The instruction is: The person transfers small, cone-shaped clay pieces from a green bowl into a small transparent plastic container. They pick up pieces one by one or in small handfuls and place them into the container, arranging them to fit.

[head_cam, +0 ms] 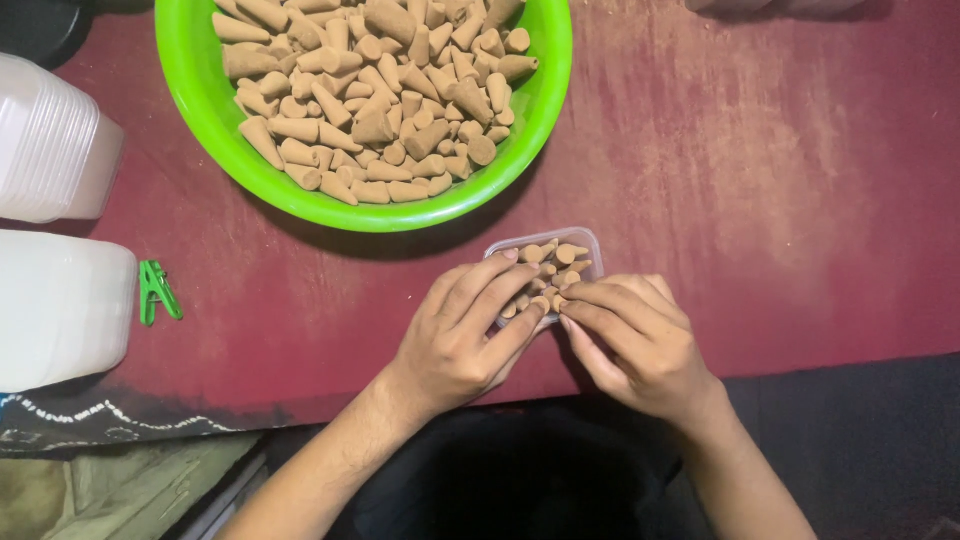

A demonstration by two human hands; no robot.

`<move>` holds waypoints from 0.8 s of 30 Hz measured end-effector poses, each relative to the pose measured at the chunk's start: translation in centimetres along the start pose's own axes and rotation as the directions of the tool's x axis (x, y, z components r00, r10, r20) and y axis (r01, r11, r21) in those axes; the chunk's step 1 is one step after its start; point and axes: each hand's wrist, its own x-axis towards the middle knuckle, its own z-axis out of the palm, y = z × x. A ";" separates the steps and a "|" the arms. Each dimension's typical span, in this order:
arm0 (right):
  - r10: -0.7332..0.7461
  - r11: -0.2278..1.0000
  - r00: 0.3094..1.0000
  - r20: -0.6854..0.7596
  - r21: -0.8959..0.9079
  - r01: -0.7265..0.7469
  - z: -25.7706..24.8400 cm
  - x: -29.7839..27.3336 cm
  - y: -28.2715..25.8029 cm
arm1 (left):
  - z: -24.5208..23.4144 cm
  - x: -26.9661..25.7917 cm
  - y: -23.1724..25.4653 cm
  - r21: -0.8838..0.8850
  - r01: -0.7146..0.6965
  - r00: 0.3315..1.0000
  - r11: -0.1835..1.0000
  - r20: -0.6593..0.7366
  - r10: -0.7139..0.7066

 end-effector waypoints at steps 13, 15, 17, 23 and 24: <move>-0.081 0.980 0.993 0.080 -0.174 0.094 -0.4 -0.6 0.3 | -0.5 0.0 0.2 -0.018 0.002 1.000 1.000 0.019 -0.001; -0.039 0.988 0.999 0.020 -0.151 0.041 -0.4 -1.2 0.8 | -1.0 0.6 0.1 -0.077 0.037 0.999 0.996 0.026 -0.035; -0.023 0.992 0.999 -0.028 -0.123 0.019 -1.0 -2.5 2.1 | -1.9 0.8 0.2 -0.094 0.049 0.998 0.994 0.032 -0.046; 0.146 0.983 0.979 -0.142 -0.090 -0.159 -2.1 -4.1 5.4 | -6.5 6.1 -2.5 -0.092 0.075 0.995 0.993 0.070 -0.069; 0.188 0.973 0.973 -0.136 -0.105 -0.203 -2.2 -4.2 5.7 | -7.7 7.8 -3.3 -0.061 0.065 0.990 0.996 0.131 -0.057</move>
